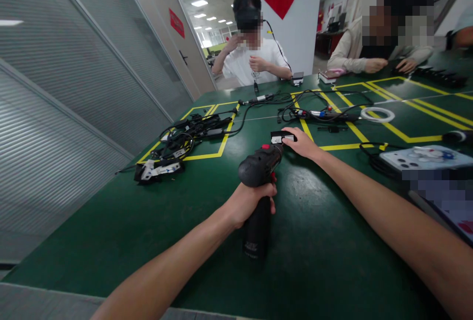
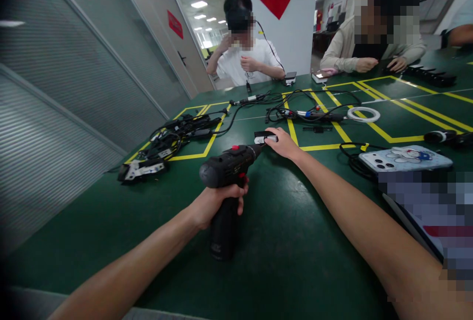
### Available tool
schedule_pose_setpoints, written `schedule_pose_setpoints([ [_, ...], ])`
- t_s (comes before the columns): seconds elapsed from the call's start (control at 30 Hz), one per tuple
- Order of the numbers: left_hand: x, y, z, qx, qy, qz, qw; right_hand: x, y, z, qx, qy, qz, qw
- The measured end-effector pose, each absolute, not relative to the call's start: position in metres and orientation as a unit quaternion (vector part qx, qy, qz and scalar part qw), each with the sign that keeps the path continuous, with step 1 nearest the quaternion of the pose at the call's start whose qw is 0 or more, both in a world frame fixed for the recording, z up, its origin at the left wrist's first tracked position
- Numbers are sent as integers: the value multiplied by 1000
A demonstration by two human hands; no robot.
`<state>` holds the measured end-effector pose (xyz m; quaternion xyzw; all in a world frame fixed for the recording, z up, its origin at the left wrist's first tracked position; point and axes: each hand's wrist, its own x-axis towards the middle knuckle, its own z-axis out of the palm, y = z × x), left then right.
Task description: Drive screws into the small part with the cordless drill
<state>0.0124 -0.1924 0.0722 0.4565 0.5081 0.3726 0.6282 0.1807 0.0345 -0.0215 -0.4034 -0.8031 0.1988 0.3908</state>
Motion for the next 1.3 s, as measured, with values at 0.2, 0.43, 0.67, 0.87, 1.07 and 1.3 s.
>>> schedule_pose_setpoints([
  [0.2, 14, -192, 76, 444, 525, 368, 626, 183, 37, -19, -402, -799, 219, 391],
  [0.43, 14, -192, 76, 440, 525, 368, 629, 186, 42, -20, -401, -799, 238, 380],
  [0.67, 14, -191, 76, 435, 527, 373, 628, 186, 43, -18, -396, -799, 248, 379],
  [0.87, 13, -192, 76, 430, 534, 368, 628, 186, 41, -17, -395, -796, 253, 384],
  [1.07, 12, -192, 74, 434, 530, 367, 629, 184, 36, -16, -409, -788, 243, 390],
  [1.3, 12, -192, 74, 440, 515, 379, 631, 182, 33, -17, -413, -792, 225, 391],
])
